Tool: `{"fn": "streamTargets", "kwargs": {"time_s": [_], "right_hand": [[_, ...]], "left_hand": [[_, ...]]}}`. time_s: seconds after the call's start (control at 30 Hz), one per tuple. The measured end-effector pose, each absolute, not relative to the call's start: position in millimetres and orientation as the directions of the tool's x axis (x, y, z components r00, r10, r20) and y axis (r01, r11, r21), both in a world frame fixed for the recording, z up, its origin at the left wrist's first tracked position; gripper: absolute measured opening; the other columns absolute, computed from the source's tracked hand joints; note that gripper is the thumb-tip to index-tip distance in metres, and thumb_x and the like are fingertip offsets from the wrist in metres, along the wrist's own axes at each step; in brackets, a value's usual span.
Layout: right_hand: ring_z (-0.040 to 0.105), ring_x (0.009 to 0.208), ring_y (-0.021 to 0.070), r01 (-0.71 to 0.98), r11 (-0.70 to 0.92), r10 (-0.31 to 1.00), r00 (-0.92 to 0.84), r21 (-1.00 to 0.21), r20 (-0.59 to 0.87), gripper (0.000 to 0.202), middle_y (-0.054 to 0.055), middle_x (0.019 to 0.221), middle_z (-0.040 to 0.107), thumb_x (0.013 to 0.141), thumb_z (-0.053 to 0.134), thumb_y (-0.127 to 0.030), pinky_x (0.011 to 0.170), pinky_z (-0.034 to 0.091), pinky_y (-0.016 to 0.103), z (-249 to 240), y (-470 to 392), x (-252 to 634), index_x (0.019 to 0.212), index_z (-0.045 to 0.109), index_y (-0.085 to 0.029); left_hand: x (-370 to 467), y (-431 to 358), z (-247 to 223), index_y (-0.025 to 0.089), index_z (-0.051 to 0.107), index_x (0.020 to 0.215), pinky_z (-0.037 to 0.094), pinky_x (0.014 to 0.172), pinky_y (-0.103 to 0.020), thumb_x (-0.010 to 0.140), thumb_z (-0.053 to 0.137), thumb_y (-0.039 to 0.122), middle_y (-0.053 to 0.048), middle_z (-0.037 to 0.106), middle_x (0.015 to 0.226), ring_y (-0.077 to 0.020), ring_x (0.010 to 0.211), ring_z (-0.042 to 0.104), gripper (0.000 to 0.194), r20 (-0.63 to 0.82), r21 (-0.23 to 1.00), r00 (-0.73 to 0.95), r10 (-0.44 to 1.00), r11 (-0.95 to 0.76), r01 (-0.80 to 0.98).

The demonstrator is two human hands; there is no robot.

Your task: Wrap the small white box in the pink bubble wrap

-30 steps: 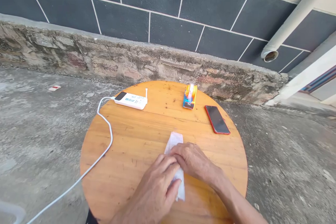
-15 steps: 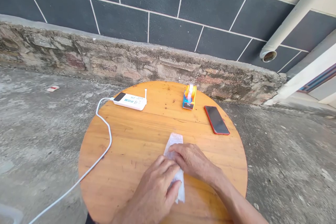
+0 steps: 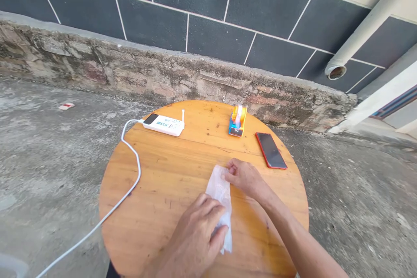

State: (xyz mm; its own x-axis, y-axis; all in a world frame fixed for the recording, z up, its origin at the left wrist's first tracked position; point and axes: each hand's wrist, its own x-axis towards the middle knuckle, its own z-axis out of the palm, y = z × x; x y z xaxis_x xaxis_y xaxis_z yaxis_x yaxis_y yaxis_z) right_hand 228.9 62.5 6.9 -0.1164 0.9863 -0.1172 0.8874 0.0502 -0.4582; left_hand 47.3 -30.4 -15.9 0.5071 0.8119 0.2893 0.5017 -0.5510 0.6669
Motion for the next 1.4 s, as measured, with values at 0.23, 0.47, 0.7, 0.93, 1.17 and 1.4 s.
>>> {"fn": "streamTargets", "kwargs": {"time_s": [0.23, 0.47, 0.7, 0.93, 1.17, 1.4], "right_hand": [[0.054, 0.061, 0.0132, 0.909, -0.011, 0.970, -0.092, -0.417, -0.225, 0.013, 0.000, 0.067, 0.064, 0.065, 0.069, -0.023, 0.054, 0.031, 0.023, 13, 74, 216, 0.076, 0.064, -0.018], [0.052, 0.060, 0.0117, 0.852, -0.033, 0.956, -0.125, -0.523, -0.265, 0.016, -0.002, 0.065, 0.059, 0.064, 0.071, -0.023, 0.052, 0.032, 0.021, 6, 77, 219, 0.076, 0.065, -0.015], [0.042, 0.054, 0.0085, 0.702, 0.032, 0.958, -0.225, -0.712, -0.178, 0.009, -0.007, 0.057, 0.046, 0.064, 0.067, -0.020, 0.050, 0.030, 0.020, -6, 75, 225, 0.066, 0.059, -0.016], [0.048, 0.063, 0.0104, 0.529, 0.106, 0.975, -0.223, -0.842, -0.017, 0.012, -0.003, 0.070, 0.054, 0.074, 0.063, -0.028, 0.058, 0.038, 0.021, -6, 53, 223, 0.074, 0.059, -0.017], [0.043, 0.056, 0.0087, 0.362, 0.104, 0.977, -0.212, -0.927, 0.027, 0.014, -0.005, 0.062, 0.049, 0.078, 0.061, -0.026, 0.053, 0.034, 0.020, 14, 15, 218, 0.070, 0.052, -0.018], [0.039, 0.056, 0.0087, 0.382, 0.119, 0.978, -0.207, -0.916, 0.041, 0.015, -0.006, 0.061, 0.045, 0.082, 0.058, -0.023, 0.052, 0.032, 0.020, 18, -12, 217, 0.071, 0.049, -0.019]], "left_hand": [[47, -30, -18, 0.019, 0.059, 0.088, 0.046, 0.076, -0.034, 0.077, 0.049, 0.003, -0.003, 0.061, 0.088, -0.0211, 0.089, 0.052, 0.022, 0.298, 0.683, 0.494, 0.817, -0.544, 0.488], [46, -31, -19, 0.019, 0.058, 0.089, 0.046, 0.077, -0.035, 0.078, 0.048, 0.002, -0.003, 0.061, 0.089, -0.0212, 0.090, 0.052, 0.023, 0.309, 0.689, 0.489, 0.816, -0.546, 0.476], [47, -32, -18, 0.019, 0.058, 0.092, 0.047, 0.077, -0.036, 0.079, 0.048, 0.003, -0.003, 0.062, 0.090, -0.0218, 0.089, 0.052, 0.022, 0.313, 0.674, 0.488, 0.815, -0.553, 0.490], [48, -35, -17, 0.020, 0.060, 0.094, 0.047, 0.077, -0.037, 0.081, 0.050, 0.007, -0.004, 0.063, 0.092, -0.0228, 0.089, 0.053, 0.021, 0.342, 0.628, 0.472, 0.813, -0.571, 0.528], [47, -38, -18, 0.021, 0.065, 0.098, 0.048, 0.078, -0.042, 0.081, 0.054, 0.011, -0.008, 0.058, 0.104, -0.0253, 0.092, 0.052, 0.023, 0.397, 0.538, 0.416, 0.818, -0.575, 0.617], [46, -43, -18, 0.024, 0.066, 0.105, 0.050, 0.074, -0.041, 0.081, 0.053, 0.009, -0.008, 0.052, 0.095, -0.0250, 0.089, 0.052, 0.031, 0.401, 0.544, 0.375, 0.836, -0.547, 0.637]]}}
